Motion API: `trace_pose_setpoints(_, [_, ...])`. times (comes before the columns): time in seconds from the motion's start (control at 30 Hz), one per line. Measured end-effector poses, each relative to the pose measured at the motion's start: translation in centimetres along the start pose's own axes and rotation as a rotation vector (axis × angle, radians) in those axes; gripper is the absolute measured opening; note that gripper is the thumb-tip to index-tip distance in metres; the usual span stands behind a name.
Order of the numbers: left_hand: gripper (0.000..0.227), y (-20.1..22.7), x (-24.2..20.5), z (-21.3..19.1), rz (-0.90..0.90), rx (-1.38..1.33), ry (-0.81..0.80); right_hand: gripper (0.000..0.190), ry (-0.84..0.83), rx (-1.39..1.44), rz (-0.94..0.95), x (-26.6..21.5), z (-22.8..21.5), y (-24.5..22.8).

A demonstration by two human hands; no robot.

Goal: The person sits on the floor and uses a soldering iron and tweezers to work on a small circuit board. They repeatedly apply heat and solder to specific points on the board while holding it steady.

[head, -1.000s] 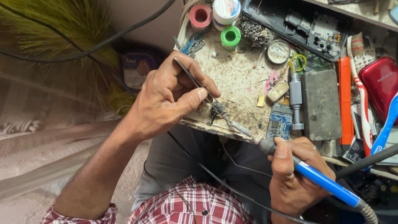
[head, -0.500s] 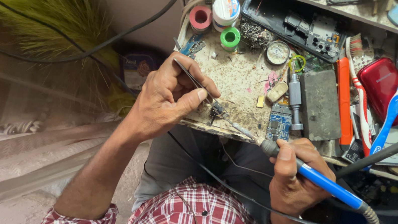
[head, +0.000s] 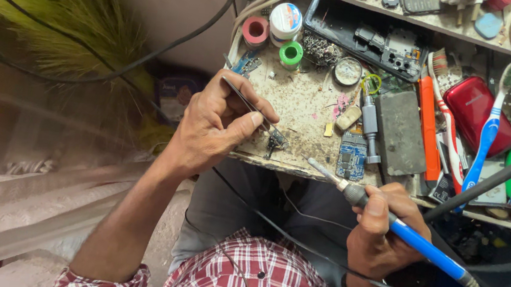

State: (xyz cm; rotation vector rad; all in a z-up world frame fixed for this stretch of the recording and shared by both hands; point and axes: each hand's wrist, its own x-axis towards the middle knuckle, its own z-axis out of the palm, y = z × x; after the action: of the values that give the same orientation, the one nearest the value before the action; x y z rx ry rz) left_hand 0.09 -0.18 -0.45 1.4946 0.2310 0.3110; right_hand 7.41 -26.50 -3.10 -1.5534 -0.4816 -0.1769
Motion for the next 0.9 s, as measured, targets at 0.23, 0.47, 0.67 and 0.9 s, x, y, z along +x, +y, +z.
trace_pose_setpoints(0.23, [0.019, 0.0, 0.0, 0.0, -0.003, 0.007, 0.002, 0.027, 0.010, 0.008, -0.011, -0.2, -0.3, 0.0])
trace_pose_setpoints(0.47, [0.020, 0.8, -0.2, 0.2, 0.079, 0.061, -0.008, 0.024, -0.030, -0.019, -0.061, 0.3, -0.2, -0.4])
trace_pose_setpoints(0.67, [0.024, 2.3, -1.2, -0.6, 0.338, 0.415, 0.046, 0.027, -0.205, -0.161, -0.329, 1.2, -0.1, -1.0])
trace_pose_setpoints(0.9, [0.042, 2.9, -2.4, -0.6, 0.703, 0.700, -0.022, 0.027, -0.186, -0.180, -0.363, 1.4, 0.6, -1.3])
